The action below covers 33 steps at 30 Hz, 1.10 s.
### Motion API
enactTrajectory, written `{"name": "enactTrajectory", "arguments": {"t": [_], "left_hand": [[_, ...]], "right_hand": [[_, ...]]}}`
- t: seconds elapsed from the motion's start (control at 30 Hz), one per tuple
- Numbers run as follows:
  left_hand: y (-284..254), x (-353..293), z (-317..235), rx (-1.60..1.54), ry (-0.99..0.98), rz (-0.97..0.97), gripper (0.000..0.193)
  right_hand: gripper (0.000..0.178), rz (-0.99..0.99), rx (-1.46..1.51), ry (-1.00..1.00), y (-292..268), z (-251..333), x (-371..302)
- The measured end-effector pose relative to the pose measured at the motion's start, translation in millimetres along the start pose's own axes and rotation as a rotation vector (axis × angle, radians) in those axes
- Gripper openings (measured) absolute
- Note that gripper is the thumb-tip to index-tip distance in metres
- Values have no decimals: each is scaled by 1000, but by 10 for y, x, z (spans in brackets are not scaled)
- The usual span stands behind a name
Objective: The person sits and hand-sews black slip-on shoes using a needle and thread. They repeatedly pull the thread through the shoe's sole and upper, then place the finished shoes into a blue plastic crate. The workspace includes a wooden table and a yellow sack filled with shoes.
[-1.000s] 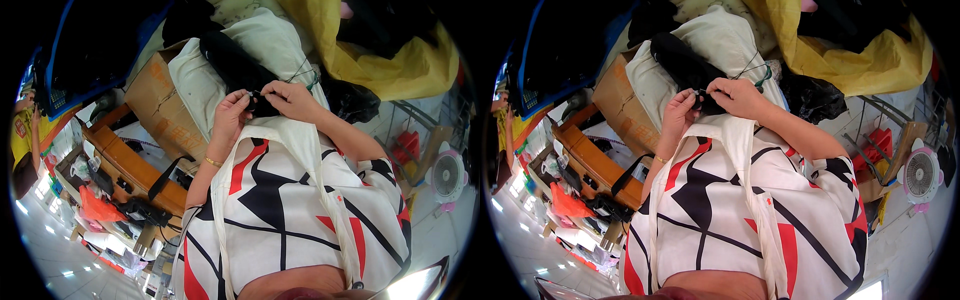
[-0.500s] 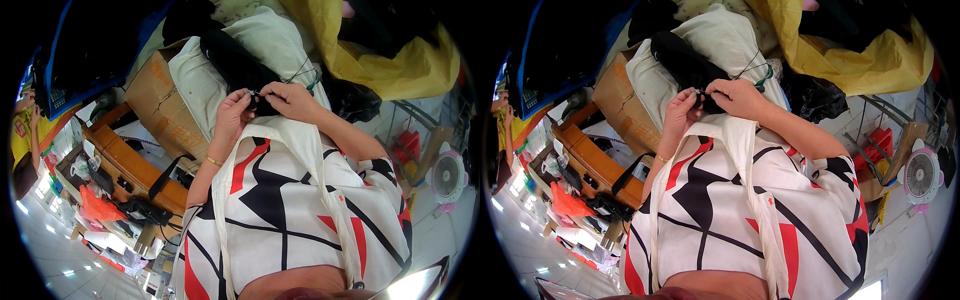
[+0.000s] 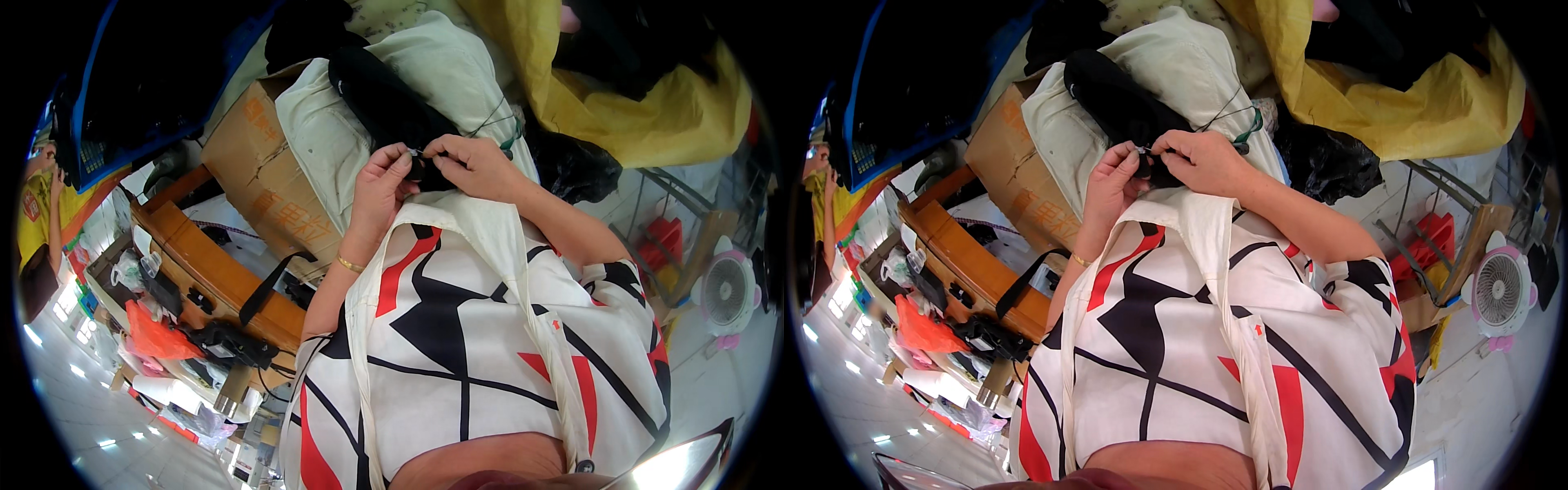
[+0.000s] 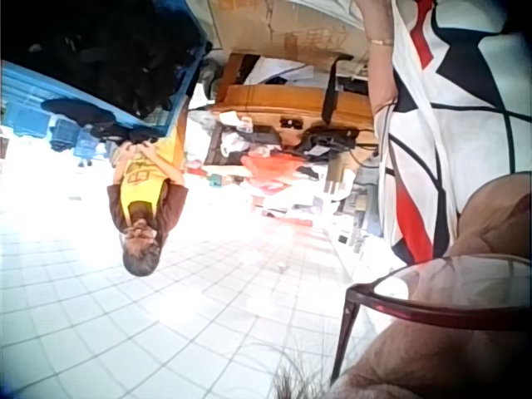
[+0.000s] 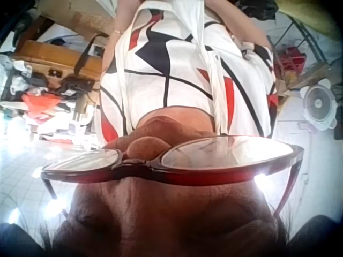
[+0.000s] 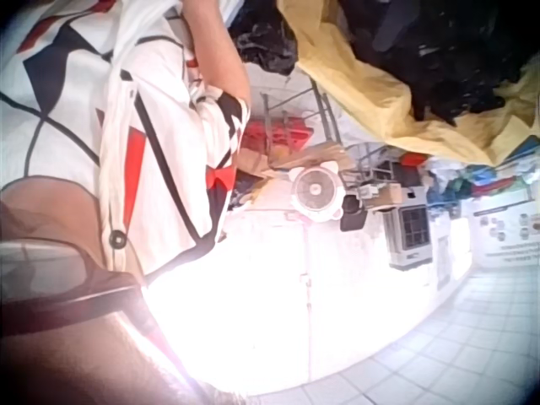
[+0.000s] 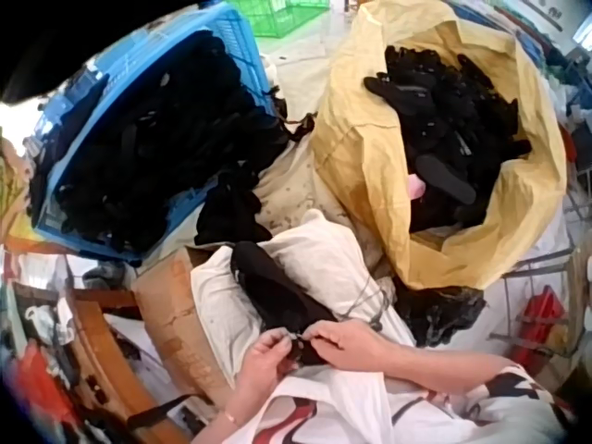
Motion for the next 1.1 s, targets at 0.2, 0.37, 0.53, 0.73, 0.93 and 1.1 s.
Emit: {"name": "enactTrajectory", "arguments": {"t": [0.2, 0.37, 0.53, 0.73, 0.93, 1.1], "left_hand": [[25, -38, -54, 49, 35, -45, 23], [58, -39, -148, 200, 20, -15, 20], [12, -46, -126, 254, -46, -10, 20], [70, -61, -131, 221, -8, -25, 18], [100, -62, -115, 169, 52, -10, 18], [100, -73, -115, 164, 39, 16, 16]], "right_hand": [[14, 96, 180, 174, 22, -29, -14], [11, 135, 309, 315, 78, -117, -26], [10, 148, 364, 370, 124, -91, -8], [9, 199, 364, 371, 150, -70, 39], [16, 264, 190, 203, 94, -35, 70], [21, 291, 150, 132, 74, -25, 75]]}}
Point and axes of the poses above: each hand's wrist, its own x-axis towards the middle knuckle, its own y-axis out of the palm, z = x × y, the point moved 6 cm from there along x, towards the middle knuckle, and after that the axes turned 11 degrees about z, right-handed, at the moved point
